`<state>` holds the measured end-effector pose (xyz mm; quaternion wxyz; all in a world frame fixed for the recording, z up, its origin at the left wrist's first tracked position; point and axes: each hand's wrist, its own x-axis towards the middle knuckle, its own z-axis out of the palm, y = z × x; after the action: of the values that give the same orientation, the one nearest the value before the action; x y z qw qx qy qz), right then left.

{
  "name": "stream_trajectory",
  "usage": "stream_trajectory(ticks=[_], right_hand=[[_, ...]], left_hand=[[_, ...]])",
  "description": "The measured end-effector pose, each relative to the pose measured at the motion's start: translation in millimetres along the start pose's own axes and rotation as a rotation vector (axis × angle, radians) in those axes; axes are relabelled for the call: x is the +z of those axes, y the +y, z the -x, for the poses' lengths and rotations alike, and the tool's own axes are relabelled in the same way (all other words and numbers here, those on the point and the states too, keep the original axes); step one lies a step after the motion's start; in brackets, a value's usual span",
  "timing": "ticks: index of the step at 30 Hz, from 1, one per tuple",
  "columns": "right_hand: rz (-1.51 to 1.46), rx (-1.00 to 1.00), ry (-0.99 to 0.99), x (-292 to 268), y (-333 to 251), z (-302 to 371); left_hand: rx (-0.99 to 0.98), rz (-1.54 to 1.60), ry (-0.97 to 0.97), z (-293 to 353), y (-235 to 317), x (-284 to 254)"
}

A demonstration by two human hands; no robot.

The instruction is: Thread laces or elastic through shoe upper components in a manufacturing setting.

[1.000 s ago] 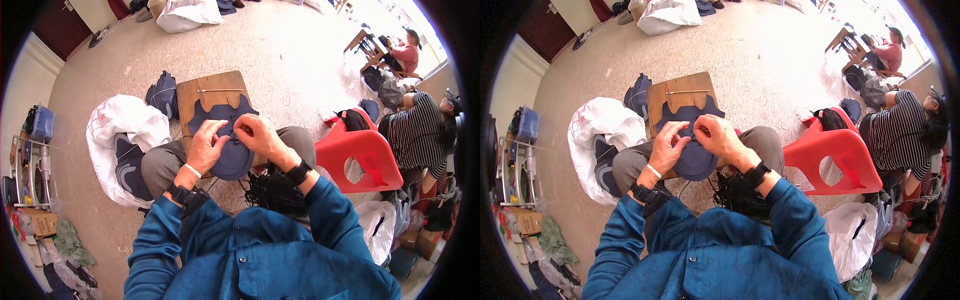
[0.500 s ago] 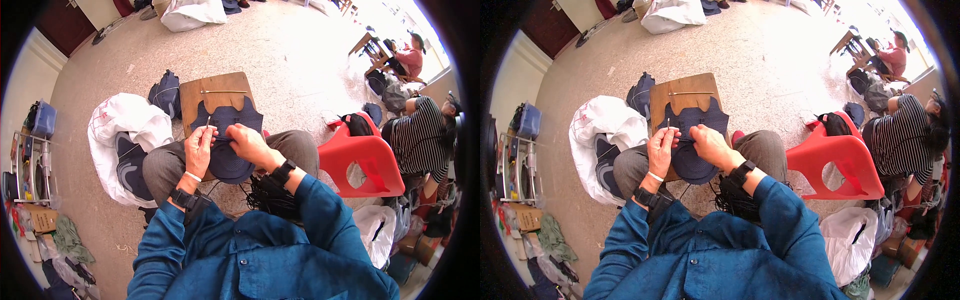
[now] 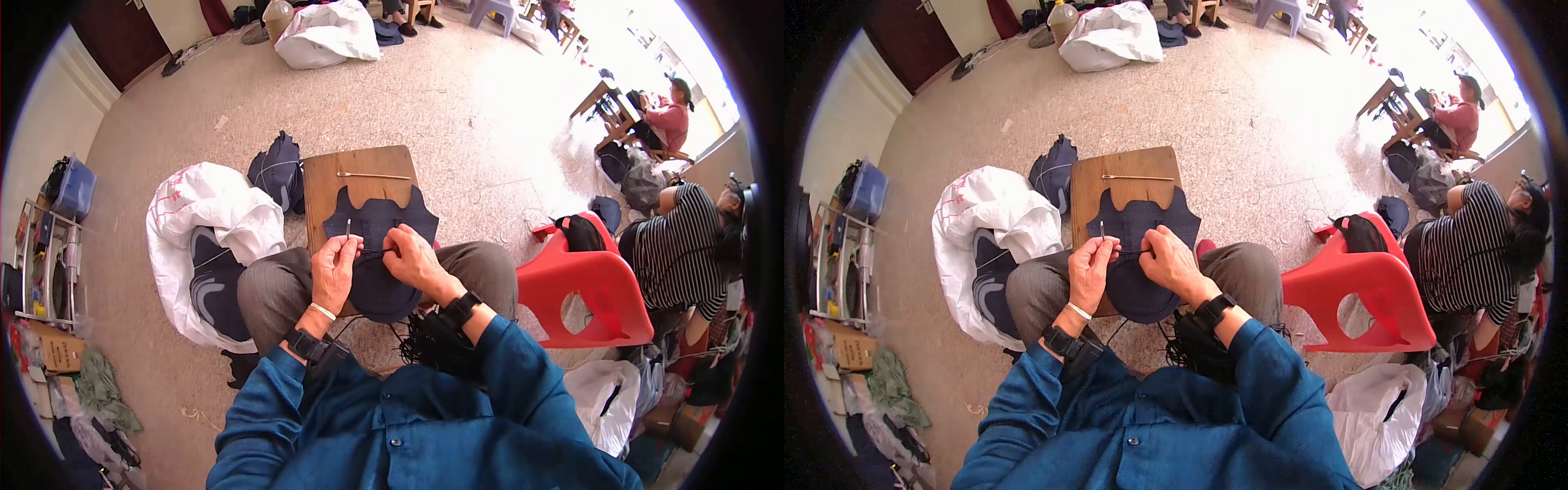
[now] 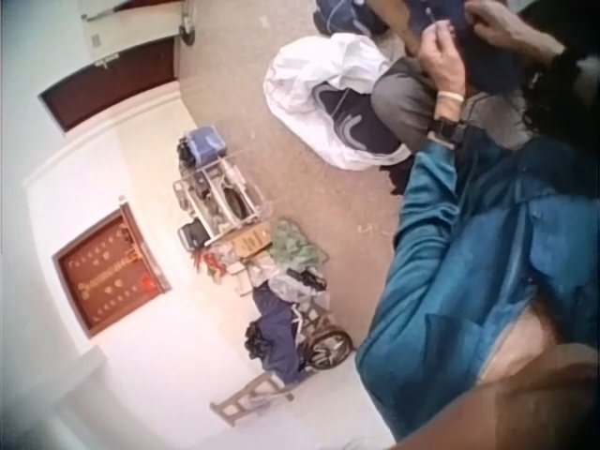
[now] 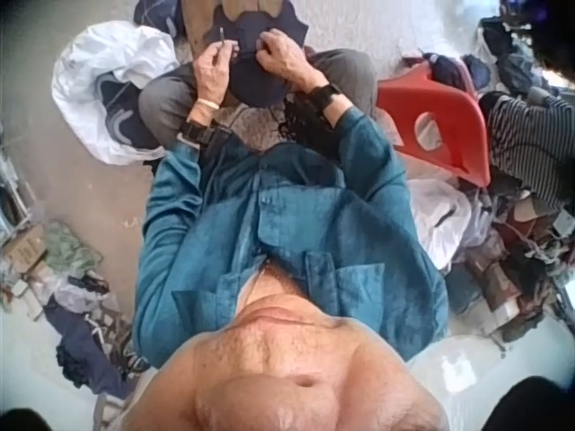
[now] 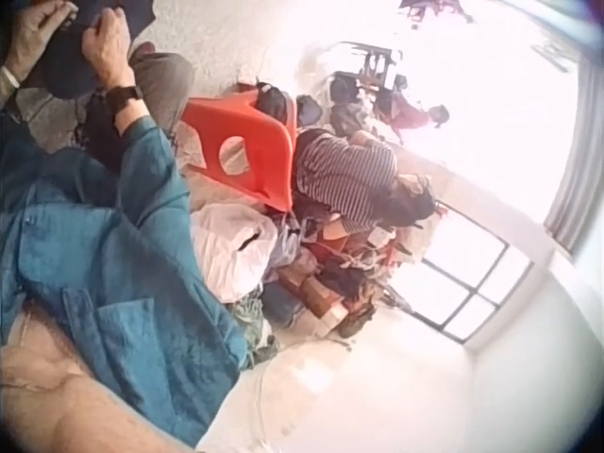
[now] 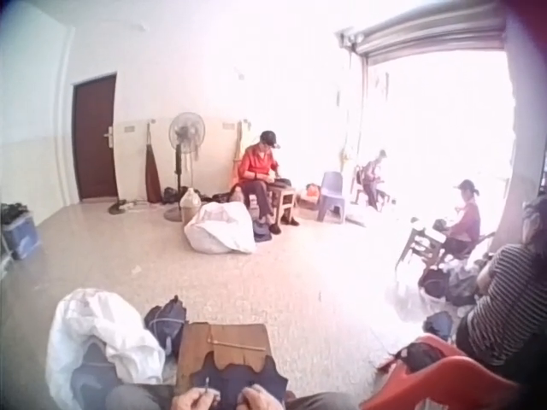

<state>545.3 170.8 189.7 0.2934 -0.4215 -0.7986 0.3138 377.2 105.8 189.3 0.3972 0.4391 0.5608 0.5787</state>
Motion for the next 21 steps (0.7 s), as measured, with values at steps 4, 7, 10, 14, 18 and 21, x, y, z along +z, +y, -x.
stream_trajectory(ticks=[4,7,10,14,18,21], right_hand=[[-0.164,0.115,0.010,-4.3,2.5,0.1],[-0.461,0.278,0.073,-7.0,2.0,-0.1],[-0.508,0.210,0.095,-10.2,-11.0,3.1],[-0.321,0.114,0.062,-6.8,-18.0,5.3],[-0.182,0.032,0.078,-9.0,-28.2,8.0],[-0.144,0.069,0.043,-8.7,-26.4,9.4]], left_hand=[[0.049,-0.054,0.030,-7.5,11.3,4.3],[0.090,-0.102,0.013,-6.1,15.2,8.7],[-0.191,0.046,-0.039,-10.1,22.8,13.3],[-0.307,0.269,-0.081,-18.1,21.5,15.3],[-0.325,0.340,-0.085,-20.6,22.6,17.6],[-0.314,0.351,-0.072,-19.7,25.9,21.5]])
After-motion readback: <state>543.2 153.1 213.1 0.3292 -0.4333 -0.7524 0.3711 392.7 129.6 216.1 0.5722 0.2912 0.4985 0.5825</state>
